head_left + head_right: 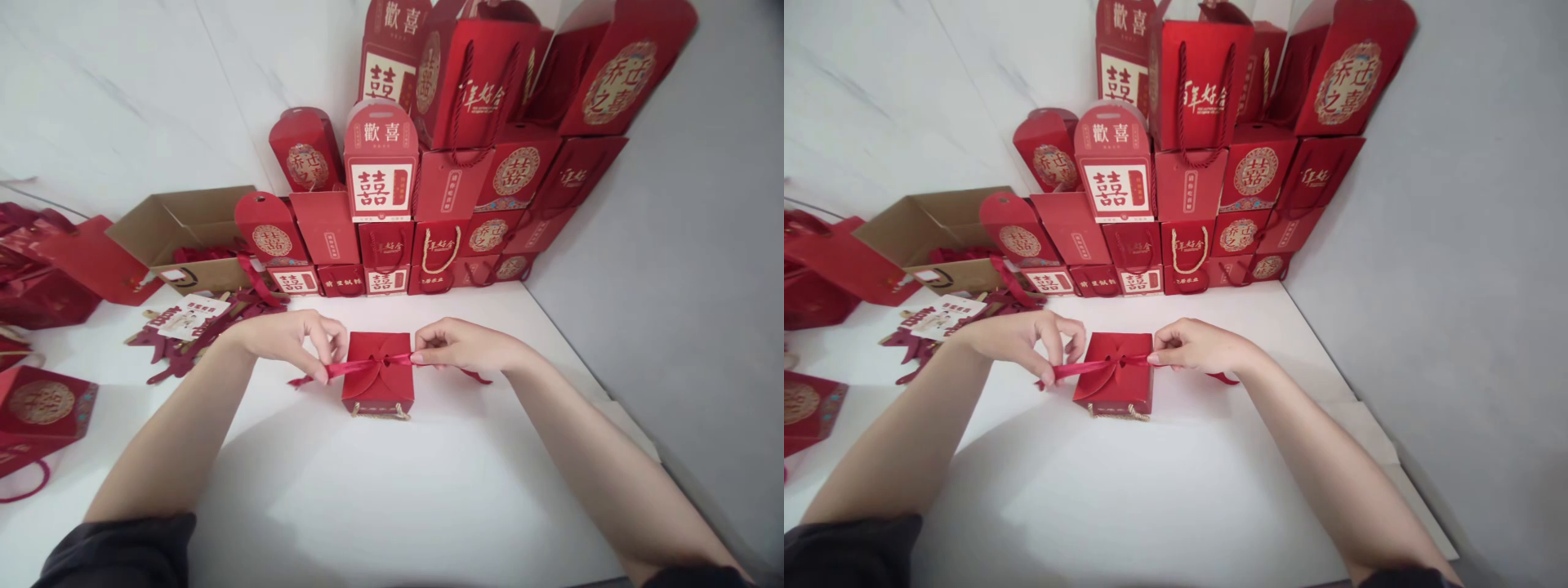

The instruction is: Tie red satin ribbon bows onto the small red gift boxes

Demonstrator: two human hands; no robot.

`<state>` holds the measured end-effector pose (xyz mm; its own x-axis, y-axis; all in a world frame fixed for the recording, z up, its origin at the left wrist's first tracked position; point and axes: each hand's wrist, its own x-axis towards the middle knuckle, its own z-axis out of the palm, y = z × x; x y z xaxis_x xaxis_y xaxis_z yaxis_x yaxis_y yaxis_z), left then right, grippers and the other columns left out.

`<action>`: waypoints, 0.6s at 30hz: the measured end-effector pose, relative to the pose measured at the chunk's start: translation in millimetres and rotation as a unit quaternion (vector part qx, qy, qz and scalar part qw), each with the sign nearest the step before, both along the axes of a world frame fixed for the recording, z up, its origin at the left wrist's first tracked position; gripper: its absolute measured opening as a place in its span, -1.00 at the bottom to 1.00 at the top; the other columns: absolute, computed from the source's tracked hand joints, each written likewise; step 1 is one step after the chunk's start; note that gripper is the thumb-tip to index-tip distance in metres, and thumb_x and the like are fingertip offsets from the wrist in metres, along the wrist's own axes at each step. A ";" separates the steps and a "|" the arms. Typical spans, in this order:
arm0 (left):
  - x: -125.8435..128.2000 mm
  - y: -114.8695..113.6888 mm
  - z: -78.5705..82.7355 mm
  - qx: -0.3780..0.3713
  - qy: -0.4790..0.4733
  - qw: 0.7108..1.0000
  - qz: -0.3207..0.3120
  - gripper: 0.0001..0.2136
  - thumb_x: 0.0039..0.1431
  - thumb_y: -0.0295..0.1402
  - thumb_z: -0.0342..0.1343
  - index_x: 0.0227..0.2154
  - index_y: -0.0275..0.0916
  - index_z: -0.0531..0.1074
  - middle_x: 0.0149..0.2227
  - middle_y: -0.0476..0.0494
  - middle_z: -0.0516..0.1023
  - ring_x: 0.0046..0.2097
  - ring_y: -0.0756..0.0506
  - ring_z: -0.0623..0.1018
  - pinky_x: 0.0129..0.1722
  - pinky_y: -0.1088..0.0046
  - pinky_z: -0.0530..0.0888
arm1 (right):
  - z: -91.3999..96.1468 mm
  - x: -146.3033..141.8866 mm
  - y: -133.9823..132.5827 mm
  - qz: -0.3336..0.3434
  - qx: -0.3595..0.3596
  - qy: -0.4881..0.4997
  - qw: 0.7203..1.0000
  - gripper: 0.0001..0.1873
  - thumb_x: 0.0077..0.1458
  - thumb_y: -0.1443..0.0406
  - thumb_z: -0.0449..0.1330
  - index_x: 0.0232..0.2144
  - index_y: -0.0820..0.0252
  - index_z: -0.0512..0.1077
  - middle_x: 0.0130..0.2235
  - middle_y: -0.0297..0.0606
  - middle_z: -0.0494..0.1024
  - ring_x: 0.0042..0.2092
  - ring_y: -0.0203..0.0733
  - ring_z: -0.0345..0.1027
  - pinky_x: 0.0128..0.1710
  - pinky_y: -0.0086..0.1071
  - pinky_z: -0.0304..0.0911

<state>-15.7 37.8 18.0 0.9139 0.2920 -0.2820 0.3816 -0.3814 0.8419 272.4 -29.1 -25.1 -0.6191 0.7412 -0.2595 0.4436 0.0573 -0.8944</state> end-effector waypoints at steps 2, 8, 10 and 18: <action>8.8 -2.4 -7.6 -0.006 -0.088 0.996 0.017 -0.92 -0.09 -0.32 0.34 -0.50 -0.19 0.65 -0.02 -0.30 0.53 -0.06 -0.18 0.53 -0.06 0.36 0.46 | 0.2 0.1 0.2 0.000 0.000 0.001 1.000 -0.61 0.05 -0.01 0.17 -0.47 0.21 0.36 -0.53 -0.42 0.31 -0.51 -0.37 0.08 -0.52 -0.46 0.00; 29.7 -9.1 -40.0 -0.051 -0.185 0.979 0.075 -0.87 0.03 -0.28 0.28 -0.39 -0.19 0.65 -0.23 -0.32 0.64 0.17 -0.27 0.39 0.26 0.02 0.06 | -0.2 1.3 0.2 0.003 -0.004 0.004 1.000 -0.58 0.06 -0.04 0.16 -0.48 0.20 0.34 -0.52 -0.42 0.31 -0.51 -0.37 0.07 -0.50 -0.46 0.01; 31.6 -11.1 -43.2 -0.030 -0.168 0.979 0.107 -0.85 0.04 -0.25 0.26 -0.41 -0.22 0.65 -0.34 -0.29 0.65 0.11 -0.25 0.45 0.29 0.01 -0.06 | -1.1 1.4 0.6 0.003 -0.006 0.007 1.000 -0.59 0.05 -0.04 0.16 -0.47 0.20 0.35 -0.52 -0.42 0.31 -0.50 -0.37 0.08 -0.49 -0.46 0.02; 35.6 -15.3 -43.7 0.005 -0.150 0.972 0.183 -0.80 0.06 -0.26 0.25 -0.36 -0.30 0.61 -0.35 -0.25 0.64 -0.19 -0.12 0.58 -0.04 0.31 0.44 | -2.5 0.2 1.7 -0.024 0.002 0.012 1.000 -0.59 -0.01 -0.04 0.22 -0.48 0.20 0.38 -0.50 -0.41 0.31 -0.46 -0.34 0.12 -0.45 -0.43 0.05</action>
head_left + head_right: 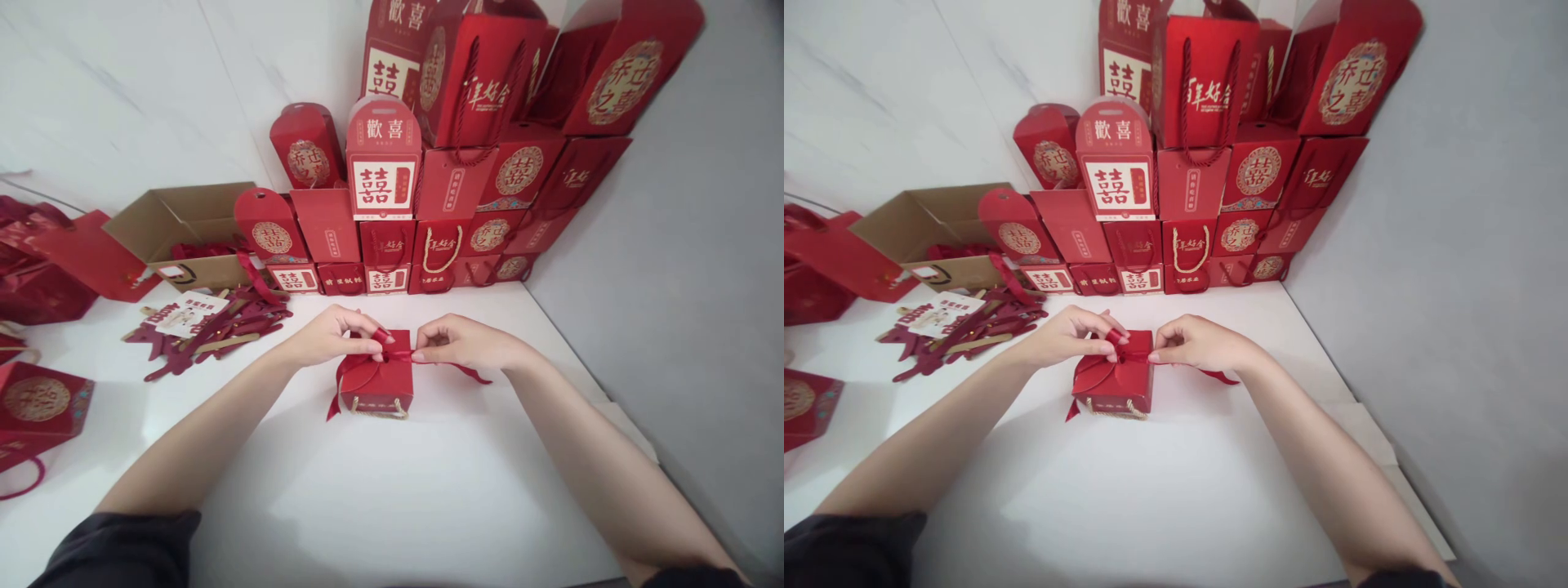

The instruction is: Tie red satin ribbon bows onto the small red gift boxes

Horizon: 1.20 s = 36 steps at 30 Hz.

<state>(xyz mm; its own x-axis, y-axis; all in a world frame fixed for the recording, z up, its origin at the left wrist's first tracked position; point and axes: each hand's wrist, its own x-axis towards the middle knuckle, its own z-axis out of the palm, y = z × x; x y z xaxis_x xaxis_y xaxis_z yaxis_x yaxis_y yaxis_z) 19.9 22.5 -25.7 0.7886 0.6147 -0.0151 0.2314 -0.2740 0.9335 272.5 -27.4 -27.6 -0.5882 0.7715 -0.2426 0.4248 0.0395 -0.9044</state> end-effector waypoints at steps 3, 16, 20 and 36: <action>-0.6 0.4 -1.2 -0.036 0.007 0.999 0.000 -0.72 0.05 -0.27 0.26 -0.21 -0.34 0.56 -0.34 -0.25 0.63 -0.29 -0.08 0.59 -0.21 0.39 0.49 | 4.2 1.8 -1.3 -0.004 -0.008 0.028 1.000 -0.61 -0.04 0.00 0.26 -0.50 0.21 0.37 -0.52 -0.44 0.28 -0.49 -0.38 0.09 -0.48 -0.45 0.02; 2.3 -1.7 6.3 0.029 0.035 0.997 -0.061 -0.75 0.05 -0.29 0.25 -0.23 -0.31 0.54 -0.20 -0.21 0.58 -0.16 -0.09 0.54 -0.09 0.42 0.44 | -1.2 -33.2 -19.7 -0.053 0.220 0.115 0.967 -0.74 0.22 0.26 0.09 -0.12 0.12 0.53 -0.18 -0.23 0.59 -0.22 -0.22 0.42 -0.17 -0.34 0.25; 2.6 -3.2 7.9 0.063 0.033 0.996 -0.061 -0.79 0.04 -0.29 0.25 -0.30 -0.33 0.54 -0.23 -0.19 0.56 -0.16 -0.09 0.53 -0.09 0.43 0.44 | -8.6 -45.9 -25.1 -0.072 0.343 0.021 0.936 -0.73 0.25 0.33 0.06 -0.06 0.08 0.48 -0.13 -0.27 0.61 -0.16 -0.20 0.45 -0.06 -0.26 0.14; 3.7 -9.5 10.7 0.137 0.093 0.985 -0.044 -0.78 0.18 -0.21 0.11 -0.37 -0.29 0.48 -0.33 -0.07 0.55 -0.24 -0.02 0.50 0.17 0.27 0.20 | -21.0 -55.1 -26.4 -0.218 0.317 0.034 0.922 -0.82 0.18 0.16 0.15 -0.38 0.12 0.40 -0.16 -0.23 0.43 -0.03 -0.12 0.30 0.04 -0.20 0.16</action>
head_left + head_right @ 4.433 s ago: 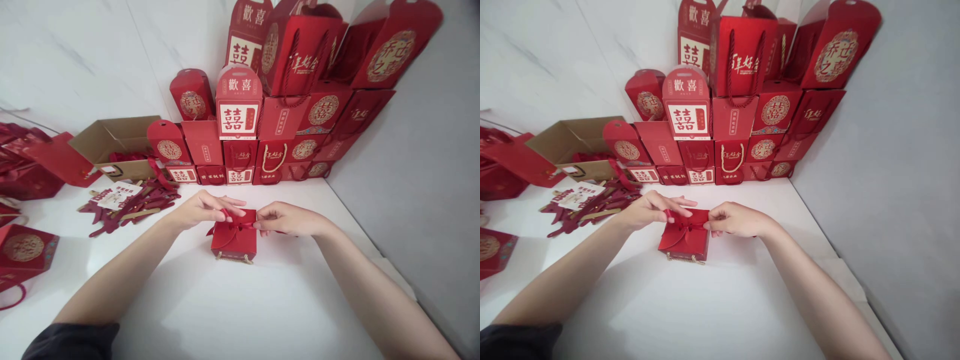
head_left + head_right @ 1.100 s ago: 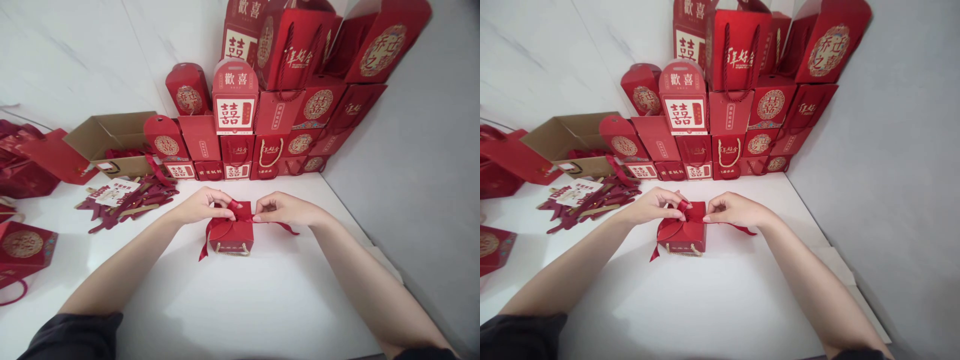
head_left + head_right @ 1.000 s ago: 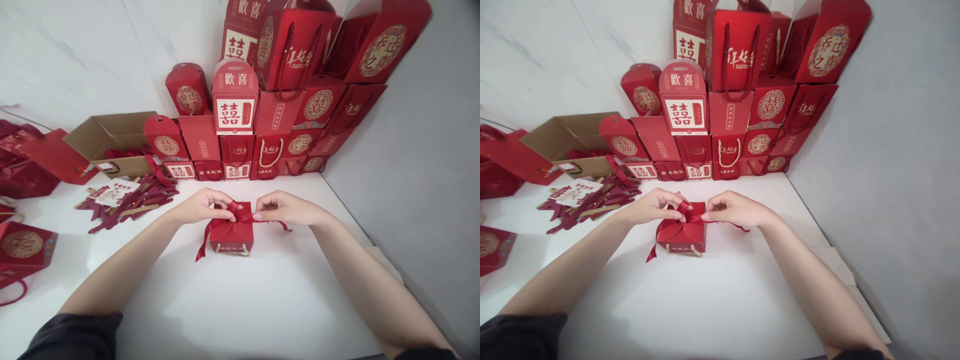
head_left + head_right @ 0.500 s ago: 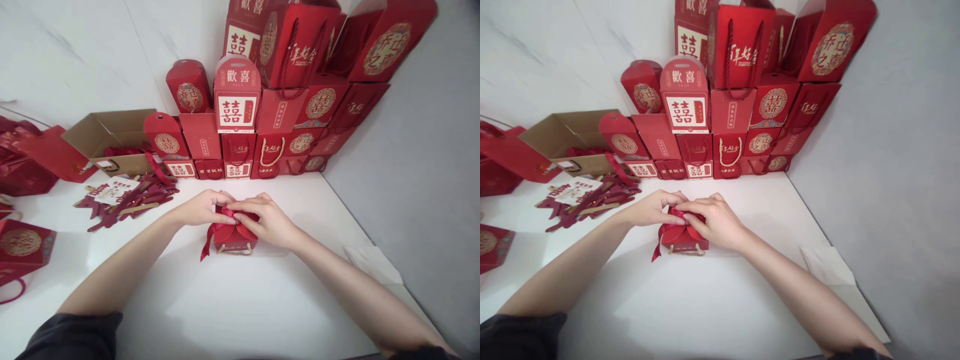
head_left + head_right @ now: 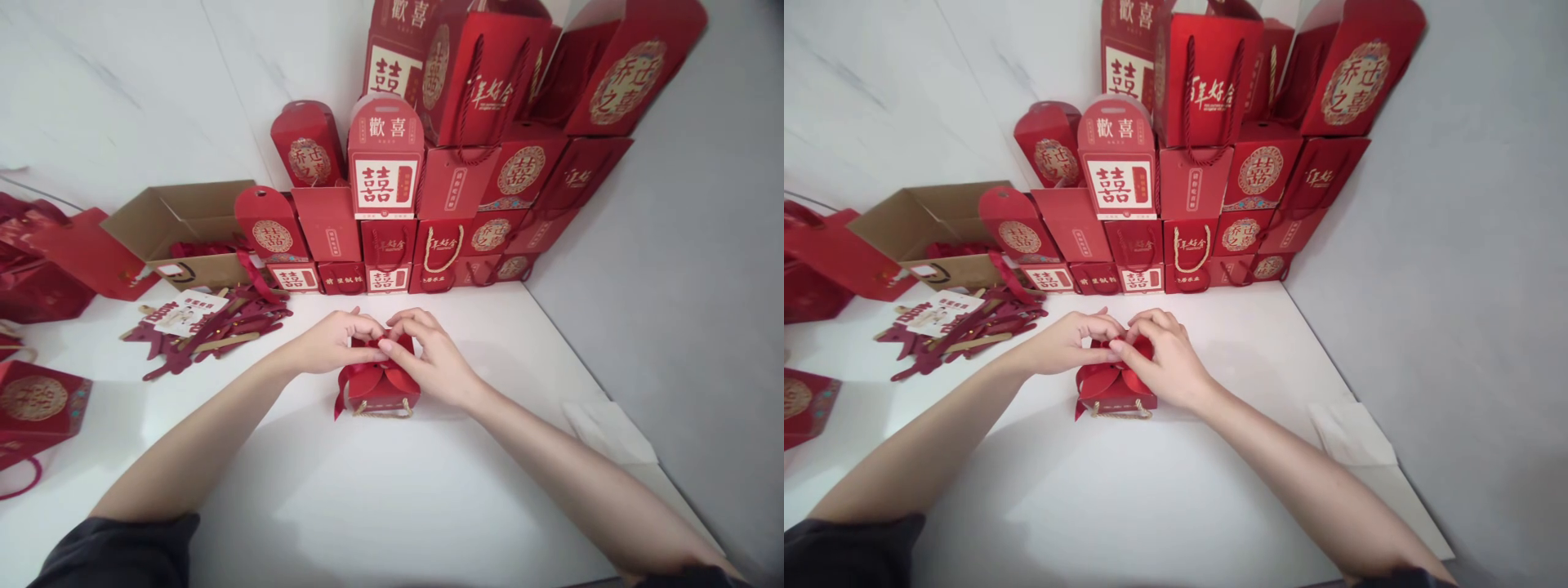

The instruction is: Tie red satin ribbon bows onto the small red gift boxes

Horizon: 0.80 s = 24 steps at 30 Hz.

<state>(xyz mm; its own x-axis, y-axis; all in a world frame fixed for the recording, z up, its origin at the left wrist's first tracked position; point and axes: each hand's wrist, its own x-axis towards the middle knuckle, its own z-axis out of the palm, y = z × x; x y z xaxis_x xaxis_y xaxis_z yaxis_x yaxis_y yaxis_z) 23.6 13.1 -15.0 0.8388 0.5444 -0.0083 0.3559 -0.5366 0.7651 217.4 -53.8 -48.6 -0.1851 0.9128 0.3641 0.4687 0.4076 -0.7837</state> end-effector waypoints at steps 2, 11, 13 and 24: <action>-0.3 -1.3 -0.1 -0.009 0.001 1.000 0.003 -0.78 0.17 -0.20 0.12 -0.38 -0.28 0.46 -0.33 -0.06 0.54 -0.25 -0.02 0.50 0.12 0.29 0.26 | -1.9 -1.9 -0.1 0.007 0.002 0.024 1.000 -0.85 0.18 0.21 0.16 -0.39 0.13 0.40 -0.13 -0.22 0.42 -0.01 -0.15 0.30 0.05 -0.23 0.16; -2.0 -4.3 1.1 -0.183 -0.052 0.981 0.046 -0.76 0.15 -0.24 0.15 -0.38 -0.27 0.22 -0.42 0.00 0.41 -0.36 0.05 0.44 -0.38 0.57 0.29 | 0.7 4.5 3.7 0.034 0.018 0.061 0.997 -0.90 0.15 0.37 0.12 -0.43 0.14 0.35 -0.13 -0.21 0.42 -0.03 -0.17 0.33 0.03 -0.26 0.18; -2.3 -2.3 3.0 -0.206 -0.056 0.977 0.031 -0.76 0.17 -0.26 0.14 -0.41 -0.28 0.21 -0.44 0.01 0.37 -0.36 0.05 0.44 -0.39 0.58 0.28 | 0.5 7.5 5.8 0.027 0.020 0.074 0.997 -0.87 0.11 0.41 0.11 -0.46 0.14 0.32 -0.13 -0.23 0.43 -0.03 -0.18 0.33 0.03 -0.27 0.17; -2.2 -2.5 4.3 -0.202 -0.052 0.978 0.017 -0.79 0.17 -0.30 0.14 -0.39 -0.29 0.23 -0.41 0.00 0.39 -0.35 0.06 0.43 -0.34 0.56 0.30 | 2.7 2.0 2.3 0.007 -0.063 0.054 0.997 -0.78 0.13 0.15 0.18 -0.48 0.14 0.39 -0.11 -0.20 0.47 0.01 -0.14 0.34 0.08 -0.23 0.13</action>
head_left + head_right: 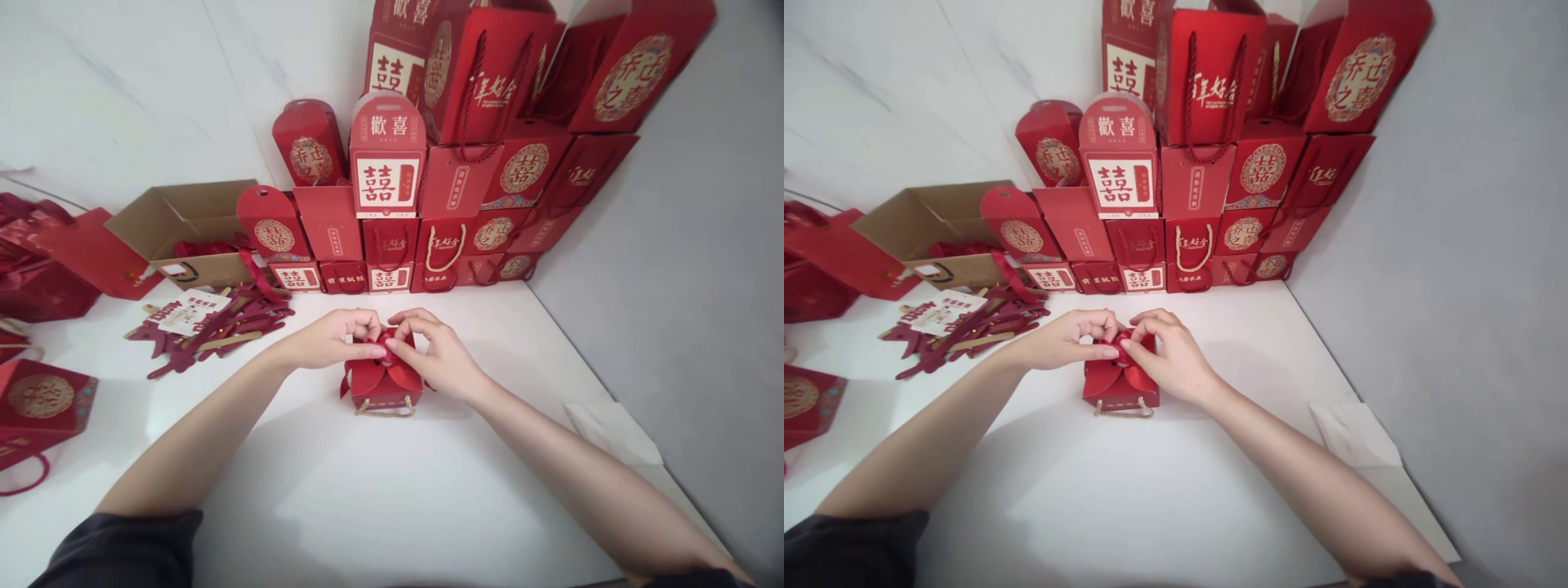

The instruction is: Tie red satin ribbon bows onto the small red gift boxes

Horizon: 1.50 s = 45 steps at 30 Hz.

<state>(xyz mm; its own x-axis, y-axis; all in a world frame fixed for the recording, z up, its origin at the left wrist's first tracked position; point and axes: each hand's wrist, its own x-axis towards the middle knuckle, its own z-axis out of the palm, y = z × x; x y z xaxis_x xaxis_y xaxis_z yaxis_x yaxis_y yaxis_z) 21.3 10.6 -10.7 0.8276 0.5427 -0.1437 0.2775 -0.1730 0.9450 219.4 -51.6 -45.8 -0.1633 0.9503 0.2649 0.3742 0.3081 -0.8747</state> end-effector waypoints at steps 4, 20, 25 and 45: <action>-0.8 -0.2 0.3 0.011 0.014 1.000 0.004 -0.77 0.16 -0.26 0.15 -0.39 -0.30 0.24 -0.39 -0.03 0.40 -0.35 0.05 0.42 -0.35 0.55 0.31 | 0.4 1.1 0.1 -0.034 0.002 -0.028 0.999 -0.77 0.13 0.12 0.17 -0.44 0.14 0.38 -0.05 -0.16 0.46 0.05 -0.10 0.30 0.11 -0.16 0.11; -1.2 0.9 -1.8 -0.037 -0.022 0.999 -0.015 -0.80 0.25 -0.25 0.05 -0.37 -0.29 0.24 -0.25 -0.24 0.57 -0.16 -0.08 0.55 -0.13 0.37 0.40 | 4.3 8.3 5.1 0.077 -0.014 0.098 0.992 -0.89 0.10 0.23 0.23 -0.38 0.15 0.43 0.00 -0.19 0.47 0.08 -0.15 0.32 0.14 -0.20 0.12; -1.4 1.8 -2.3 -0.050 -0.029 0.998 -0.013 -0.80 0.25 -0.26 0.05 -0.36 -0.30 0.26 -0.26 -0.27 0.58 -0.17 -0.08 0.56 -0.15 0.38 0.41 | 3.0 7.7 4.5 0.069 -0.015 0.104 0.992 -0.86 0.10 0.24 0.23 -0.31 0.15 0.36 -0.29 -0.31 0.50 -0.21 -0.23 0.40 -0.09 -0.30 0.28; -1.3 1.4 -0.6 -0.042 -0.020 0.999 -0.020 -0.78 0.20 -0.25 0.10 -0.38 -0.29 0.23 -0.28 -0.22 0.54 -0.21 -0.07 0.54 -0.20 0.41 0.40 | -5.2 9.2 6.8 0.047 -0.022 0.033 0.998 -0.75 0.03 0.14 0.28 -0.51 0.15 0.38 0.05 -0.18 0.37 0.17 -0.09 0.21 0.18 -0.12 0.05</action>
<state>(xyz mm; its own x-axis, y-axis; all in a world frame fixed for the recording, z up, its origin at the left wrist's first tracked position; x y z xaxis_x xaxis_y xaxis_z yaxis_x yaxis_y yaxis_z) 20.0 12.0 -11.2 0.8542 0.4966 -0.1539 0.2343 -0.1034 0.9667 228.6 -44.7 -51.0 -0.2359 0.9424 0.2372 0.2860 0.3006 -0.9099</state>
